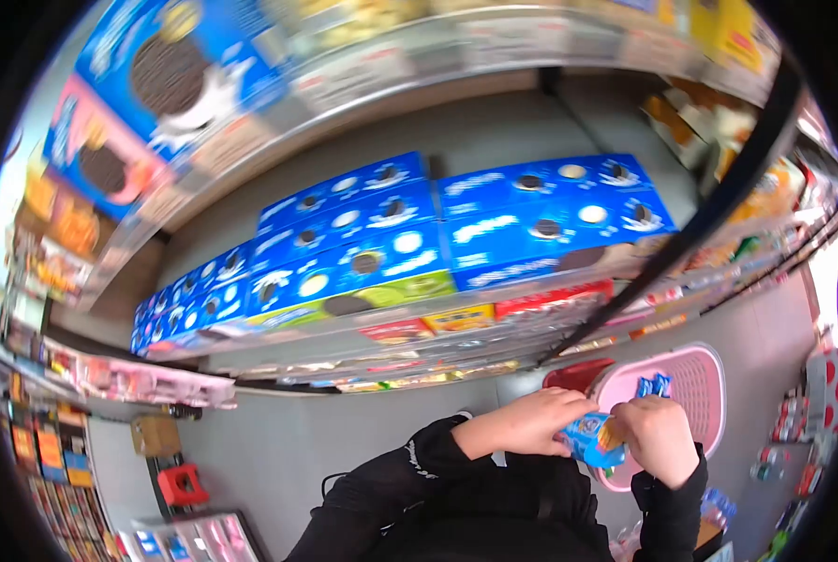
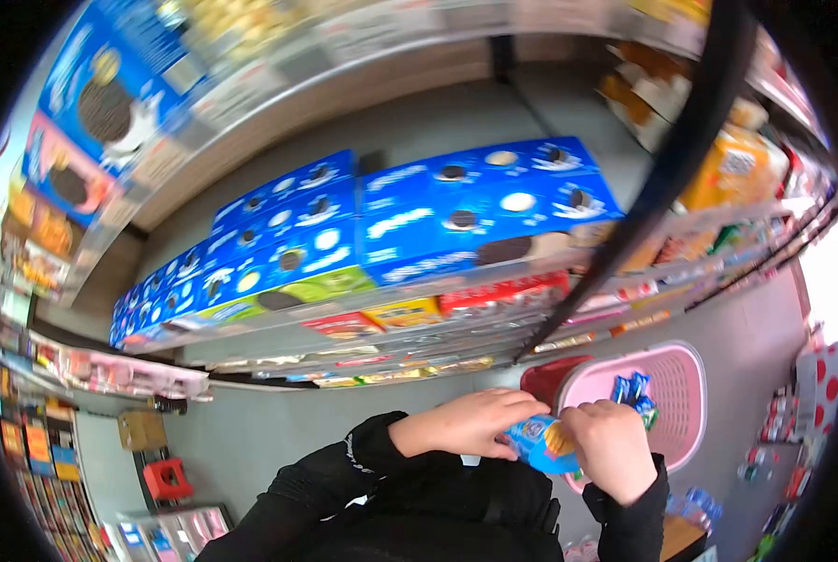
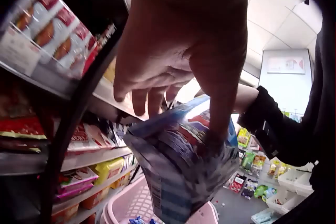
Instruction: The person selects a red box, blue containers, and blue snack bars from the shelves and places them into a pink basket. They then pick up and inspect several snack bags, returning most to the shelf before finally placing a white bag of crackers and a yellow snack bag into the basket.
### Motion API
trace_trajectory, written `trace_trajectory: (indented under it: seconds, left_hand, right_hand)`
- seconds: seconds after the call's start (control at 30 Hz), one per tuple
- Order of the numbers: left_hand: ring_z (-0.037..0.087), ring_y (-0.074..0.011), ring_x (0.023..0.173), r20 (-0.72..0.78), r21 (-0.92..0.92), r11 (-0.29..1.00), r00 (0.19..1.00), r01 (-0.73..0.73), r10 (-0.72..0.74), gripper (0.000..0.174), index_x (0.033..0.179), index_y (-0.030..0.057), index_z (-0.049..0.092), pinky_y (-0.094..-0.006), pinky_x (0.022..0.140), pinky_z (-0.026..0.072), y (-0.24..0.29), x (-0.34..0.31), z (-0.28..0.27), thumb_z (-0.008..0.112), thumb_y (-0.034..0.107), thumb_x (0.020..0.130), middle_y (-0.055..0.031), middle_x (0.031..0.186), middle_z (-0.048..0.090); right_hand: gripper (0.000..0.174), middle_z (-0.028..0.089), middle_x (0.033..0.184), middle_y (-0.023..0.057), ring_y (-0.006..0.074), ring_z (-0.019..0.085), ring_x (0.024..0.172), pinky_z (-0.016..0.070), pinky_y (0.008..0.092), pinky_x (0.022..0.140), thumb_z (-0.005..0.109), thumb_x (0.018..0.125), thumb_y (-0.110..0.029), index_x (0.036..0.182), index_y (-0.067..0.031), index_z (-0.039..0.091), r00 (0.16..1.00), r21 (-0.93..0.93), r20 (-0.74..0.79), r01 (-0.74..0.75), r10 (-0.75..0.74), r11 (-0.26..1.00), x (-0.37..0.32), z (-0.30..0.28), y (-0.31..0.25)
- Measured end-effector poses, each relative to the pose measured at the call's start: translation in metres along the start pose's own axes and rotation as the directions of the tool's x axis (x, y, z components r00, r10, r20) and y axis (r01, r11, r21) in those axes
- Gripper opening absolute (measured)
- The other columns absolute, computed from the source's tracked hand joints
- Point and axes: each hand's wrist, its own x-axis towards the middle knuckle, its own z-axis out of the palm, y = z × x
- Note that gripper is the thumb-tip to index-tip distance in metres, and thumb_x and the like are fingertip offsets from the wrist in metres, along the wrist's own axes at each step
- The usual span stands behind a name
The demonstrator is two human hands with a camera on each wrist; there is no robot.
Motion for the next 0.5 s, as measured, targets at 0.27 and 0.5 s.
trace_trajectory:
  seconds: [0.27,0.5]
  left_hand:
    - [0.044,-0.0239,0.100,-0.132,-0.352,0.931,0.979,0.098,-0.153,0.062,0.115,0.0026,0.036,-0.0311,0.082,0.0368,-0.021,-0.138,-0.022,0.068,0.018,0.064,-0.0115,0.109,0.045]
    - [0.038,-0.0161,0.109,-0.490,-0.731,0.682,0.715,-0.025,-0.499,0.073,0.120,0.0028,0.031,-0.0319,0.092,0.0286,-0.028,-0.238,-0.037,0.072,0.007,0.060,-0.0057,0.115,0.041]
  right_hand:
    - [0.017,0.054,0.065,0.0125,0.0246,0.054,0.063,0.0425,0.0301,0.057,0.055,0.072,-0.014,0.083,-0.0008,0.056,0.919,0.315,0.118,0.324,-0.375,0.892,0.079,0.027,-0.071]
    - [0.051,0.046,0.106,0.0110,0.0153,0.046,0.095,0.0363,0.0277,0.083,0.059,0.073,-0.013,0.116,0.0007,0.035,0.924,0.978,0.209,-0.192,-0.322,0.084,0.124,0.072,-0.103]
